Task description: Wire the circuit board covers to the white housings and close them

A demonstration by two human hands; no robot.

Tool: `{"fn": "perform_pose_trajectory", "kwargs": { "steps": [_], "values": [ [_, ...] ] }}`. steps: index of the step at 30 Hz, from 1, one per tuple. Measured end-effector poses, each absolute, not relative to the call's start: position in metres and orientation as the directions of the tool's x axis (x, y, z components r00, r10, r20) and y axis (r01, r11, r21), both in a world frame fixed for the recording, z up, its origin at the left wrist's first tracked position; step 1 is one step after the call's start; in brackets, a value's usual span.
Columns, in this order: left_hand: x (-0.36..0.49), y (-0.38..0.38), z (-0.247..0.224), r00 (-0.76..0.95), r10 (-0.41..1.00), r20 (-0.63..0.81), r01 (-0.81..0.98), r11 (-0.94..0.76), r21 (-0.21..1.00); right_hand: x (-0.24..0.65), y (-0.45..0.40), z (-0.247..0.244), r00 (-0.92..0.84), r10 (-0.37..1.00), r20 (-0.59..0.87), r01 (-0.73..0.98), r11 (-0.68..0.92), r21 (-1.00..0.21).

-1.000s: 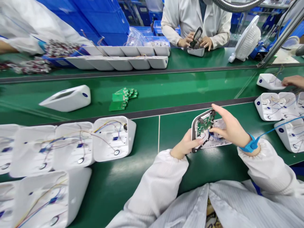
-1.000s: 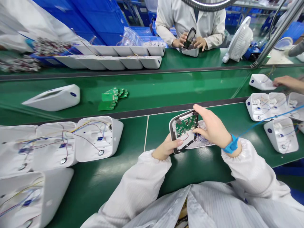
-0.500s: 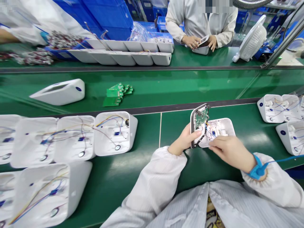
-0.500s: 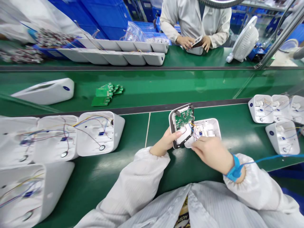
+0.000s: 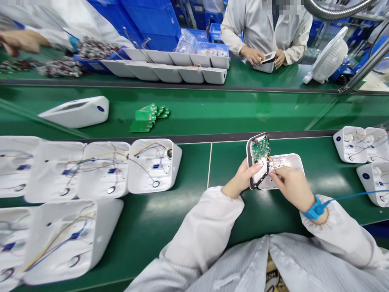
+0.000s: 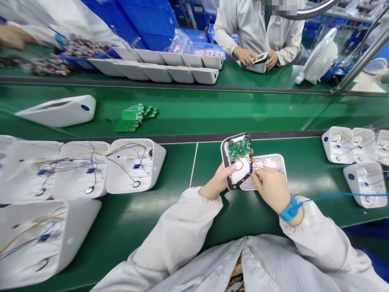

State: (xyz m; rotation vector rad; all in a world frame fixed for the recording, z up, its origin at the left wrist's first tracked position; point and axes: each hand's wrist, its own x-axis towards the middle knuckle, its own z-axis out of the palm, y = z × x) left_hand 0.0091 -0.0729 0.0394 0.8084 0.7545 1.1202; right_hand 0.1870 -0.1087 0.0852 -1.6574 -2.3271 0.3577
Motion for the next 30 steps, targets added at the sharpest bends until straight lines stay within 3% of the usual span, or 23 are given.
{"fn": "perform_pose_trajectory", "kwargs": {
  "steps": [3, 7, 10, 14, 16, 18, 21, 24, 30],
  "values": [
    [0.01, -0.073, 0.039, 0.289, 0.954, -0.085, -0.492, 0.224, 0.841, 0.196, -0.114, 0.088, -0.374, 0.917, 0.142, 0.683, 0.375, -0.627],
    [0.012, -0.073, 0.035, 0.296, 0.953, -0.068, -0.499, 0.215, 0.839, 0.2, -0.116, 0.088, -0.322, 0.944, 0.071, 0.553, 0.249, -0.795],
    [0.013, -0.074, 0.032, 0.279, 0.957, -0.073, -0.486, 0.206, 0.849, 0.197, -0.11, 0.084, -0.373, 0.928, -0.016, 0.627, 0.239, -0.742],
    [0.013, -0.077, 0.033, 0.293, 0.955, -0.04, -0.48, 0.183, 0.858, 0.193, -0.107, 0.085, -0.341, 0.931, -0.128, 0.875, 0.265, -0.404],
    [0.014, -0.077, 0.035, 0.304, 0.953, -0.014, -0.473, 0.164, 0.865, 0.194, -0.108, 0.091, -0.409, 0.907, -0.098, 0.819, 0.318, -0.478],
    [0.016, -0.078, 0.037, 0.324, 0.946, 0.017, -0.473, 0.146, 0.869, 0.198, -0.111, 0.097, -0.495, 0.869, -0.033, 0.645, 0.341, -0.684],
    [0.017, -0.078, 0.037, 0.346, 0.937, 0.043, -0.473, 0.135, 0.871, 0.203, -0.114, 0.103, -0.452, 0.891, -0.031, 0.433, 0.189, -0.881],
    [0.016, -0.078, 0.034, 0.331, 0.943, 0.02, -0.461, 0.143, 0.876, 0.202, -0.115, 0.103, -0.357, 0.934, -0.018, 0.375, 0.126, -0.918],
    [0.013, -0.083, 0.033, 0.36, 0.932, 0.023, -0.479, 0.164, 0.862, 0.185, -0.114, 0.105, -0.206, 0.946, 0.251, 0.384, 0.314, -0.868]
  ]
}}
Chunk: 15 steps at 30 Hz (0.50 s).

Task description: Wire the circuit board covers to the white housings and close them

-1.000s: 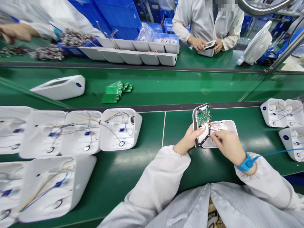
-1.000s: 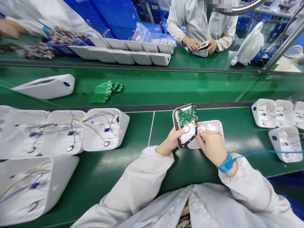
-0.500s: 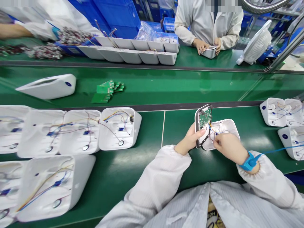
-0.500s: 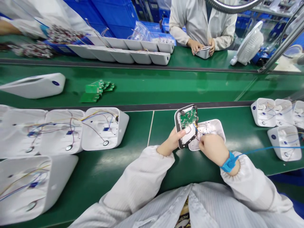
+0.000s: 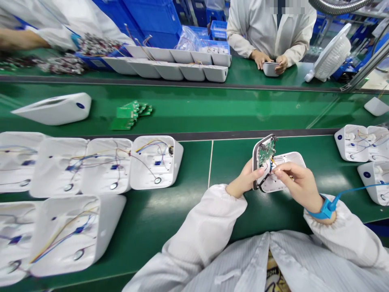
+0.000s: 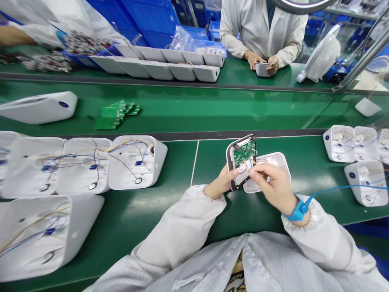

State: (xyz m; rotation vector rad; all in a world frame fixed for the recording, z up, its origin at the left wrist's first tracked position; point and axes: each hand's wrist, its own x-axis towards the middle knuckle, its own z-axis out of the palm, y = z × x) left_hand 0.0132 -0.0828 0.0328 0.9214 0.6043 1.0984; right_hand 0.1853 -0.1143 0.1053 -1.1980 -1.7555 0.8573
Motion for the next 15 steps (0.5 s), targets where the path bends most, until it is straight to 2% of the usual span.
{"fn": "perform_pose_trajectory", "kwargs": {
  "steps": [4, 11, 15],
  "values": [
    [0.014, -0.084, 0.032, 0.373, 0.926, 0.058, -0.493, 0.145, 0.858, 0.177, -0.111, 0.103, -0.189, 0.934, 0.302, 0.422, 0.355, -0.834],
    [0.016, -0.085, 0.025, 0.39, 0.915, 0.104, -0.509, 0.12, 0.852, 0.17, -0.107, 0.09, -0.133, 0.962, 0.239, 0.491, 0.273, -0.827],
    [0.016, -0.089, 0.026, 0.379, 0.922, 0.076, -0.524, 0.146, 0.839, 0.169, -0.107, 0.089, -0.137, 0.968, 0.211, 0.478, 0.251, -0.841]
  ]
}}
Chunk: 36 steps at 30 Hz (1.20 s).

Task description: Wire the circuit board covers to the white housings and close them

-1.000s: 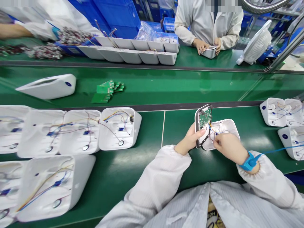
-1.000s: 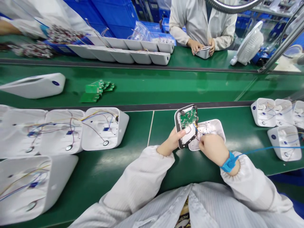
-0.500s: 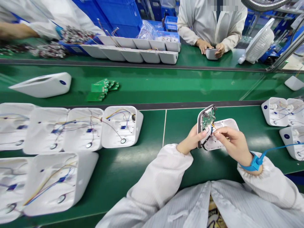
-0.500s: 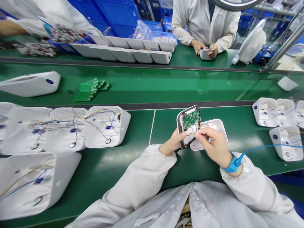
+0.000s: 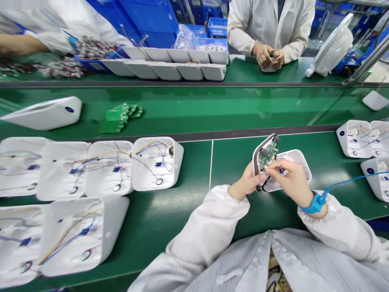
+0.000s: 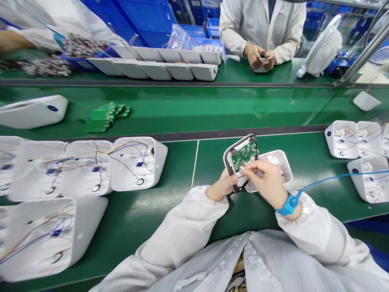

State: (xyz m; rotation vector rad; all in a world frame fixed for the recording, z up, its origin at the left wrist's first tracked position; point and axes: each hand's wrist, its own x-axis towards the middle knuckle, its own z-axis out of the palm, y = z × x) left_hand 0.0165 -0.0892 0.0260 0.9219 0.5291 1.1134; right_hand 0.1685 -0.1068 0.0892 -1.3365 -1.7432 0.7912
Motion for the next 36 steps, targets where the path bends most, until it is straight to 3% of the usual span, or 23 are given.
{"fn": "perform_pose_trajectory", "kwargs": {
  "steps": [22, 32, 36],
  "values": [
    [0.023, -0.096, 0.03, 0.355, 0.935, -0.009, -0.532, 0.21, 0.821, 0.161, -0.109, 0.095, -0.165, 0.975, 0.146, 0.466, 0.208, -0.86],
    [0.024, -0.096, 0.027, 0.356, 0.934, -0.037, -0.516, 0.229, 0.825, 0.161, -0.107, 0.096, -0.175, 0.971, 0.162, 0.52, 0.231, -0.823],
    [0.025, -0.096, 0.023, 0.347, 0.938, -0.007, -0.516, 0.198, 0.834, 0.162, -0.107, 0.101, -0.23, 0.949, 0.214, 0.603, 0.312, -0.734]
  ]
}}
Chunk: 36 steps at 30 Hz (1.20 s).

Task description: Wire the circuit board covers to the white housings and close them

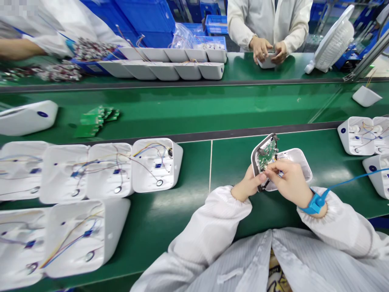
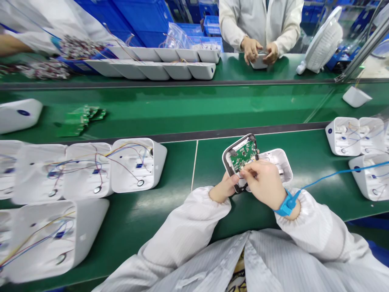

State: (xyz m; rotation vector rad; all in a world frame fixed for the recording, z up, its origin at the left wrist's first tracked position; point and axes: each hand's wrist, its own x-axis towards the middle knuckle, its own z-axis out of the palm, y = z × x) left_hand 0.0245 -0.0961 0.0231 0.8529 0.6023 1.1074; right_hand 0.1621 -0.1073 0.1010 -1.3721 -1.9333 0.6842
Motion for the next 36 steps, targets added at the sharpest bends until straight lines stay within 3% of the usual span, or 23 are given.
{"fn": "perform_pose_trajectory", "kwargs": {
  "steps": [5, 9, 22, 28, 31, 34, 36],
  "values": [
    [0.024, -0.095, 0.024, 0.351, 0.936, 0.007, -0.502, 0.182, 0.845, 0.164, -0.107, 0.106, -0.299, 0.922, 0.246, 0.697, 0.387, -0.604],
    [0.023, -0.095, 0.029, 0.349, 0.937, -0.007, -0.505, 0.194, 0.841, 0.164, -0.106, 0.104, -0.318, 0.9, 0.297, 0.698, 0.435, -0.57],
    [0.025, -0.093, 0.033, 0.354, 0.935, -0.006, -0.525, 0.204, 0.826, 0.168, -0.101, 0.102, -0.302, 0.888, 0.347, 0.689, 0.455, -0.564],
    [0.025, -0.094, 0.032, 0.367, 0.93, -0.001, -0.526, 0.208, 0.825, 0.166, -0.102, 0.1, -0.235, 0.933, 0.272, 0.578, 0.359, -0.733],
    [0.024, -0.095, 0.032, 0.365, 0.931, -0.018, -0.535, 0.226, 0.814, 0.167, -0.104, 0.097, -0.231, 0.939, 0.256, 0.548, 0.343, -0.763],
    [0.024, -0.094, 0.032, 0.362, 0.932, -0.034, -0.563, 0.247, 0.789, 0.167, -0.105, 0.095, -0.241, 0.921, 0.307, 0.554, 0.39, -0.736],
    [0.025, -0.094, 0.032, 0.358, 0.933, -0.044, -0.576, 0.258, 0.776, 0.167, -0.106, 0.093, -0.27, 0.887, 0.375, 0.599, 0.459, -0.656]
  ]
}}
